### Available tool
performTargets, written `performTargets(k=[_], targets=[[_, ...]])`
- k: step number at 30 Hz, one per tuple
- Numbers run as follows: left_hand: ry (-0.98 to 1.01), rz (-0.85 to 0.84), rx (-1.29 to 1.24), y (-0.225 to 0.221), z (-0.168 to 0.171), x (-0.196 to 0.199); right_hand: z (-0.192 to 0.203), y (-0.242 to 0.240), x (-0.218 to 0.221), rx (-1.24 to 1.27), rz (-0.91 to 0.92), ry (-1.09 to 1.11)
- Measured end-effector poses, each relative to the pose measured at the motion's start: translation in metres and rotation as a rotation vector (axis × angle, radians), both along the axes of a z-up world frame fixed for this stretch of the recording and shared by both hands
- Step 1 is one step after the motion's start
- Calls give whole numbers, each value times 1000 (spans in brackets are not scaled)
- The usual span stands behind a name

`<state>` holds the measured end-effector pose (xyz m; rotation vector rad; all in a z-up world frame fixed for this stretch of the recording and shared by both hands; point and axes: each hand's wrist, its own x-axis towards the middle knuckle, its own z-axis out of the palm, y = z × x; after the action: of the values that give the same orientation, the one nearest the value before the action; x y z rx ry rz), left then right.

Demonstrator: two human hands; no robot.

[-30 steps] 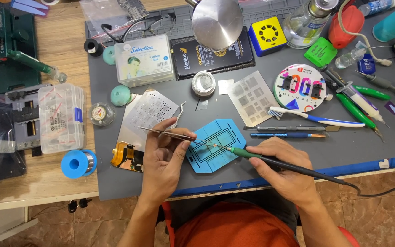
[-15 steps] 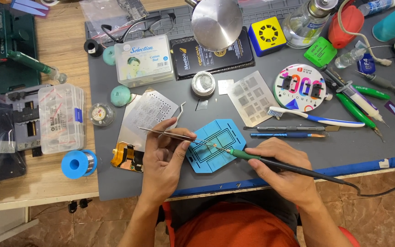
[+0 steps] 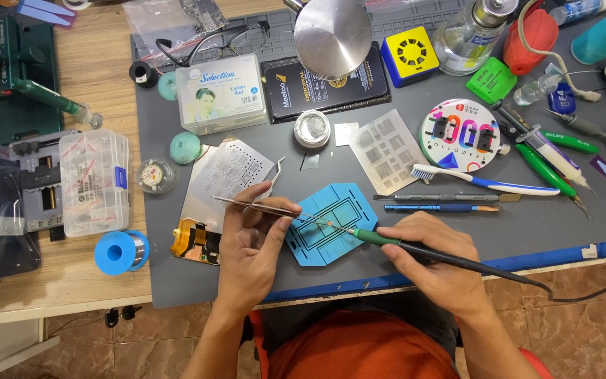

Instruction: Soldering small electronic components onto a circuit board using a soldering iron and tweezers on a repair bench.

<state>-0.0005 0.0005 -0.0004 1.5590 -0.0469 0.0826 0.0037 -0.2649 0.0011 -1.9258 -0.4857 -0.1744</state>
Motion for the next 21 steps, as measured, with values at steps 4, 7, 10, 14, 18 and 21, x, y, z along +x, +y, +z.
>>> performTargets(k=[4,7,10,14,18,21], targets=[[-11,-1,-16,-1,2,0,2,1,0,3,7,14],[-7,1,-16,-1,1,0,2,1,1,-4,20,7],[9,-3,-30,0,0,0,0,0,0,17,23,10],[-19,-10,-42,-1,3,-1,2,0,0,48,-5,9],[60,82,17,-8,8,0,12,-14,-4,193,-38,37],[137,213,-2,-14,-5,-4,23,-39,-9,340,-91,5]])
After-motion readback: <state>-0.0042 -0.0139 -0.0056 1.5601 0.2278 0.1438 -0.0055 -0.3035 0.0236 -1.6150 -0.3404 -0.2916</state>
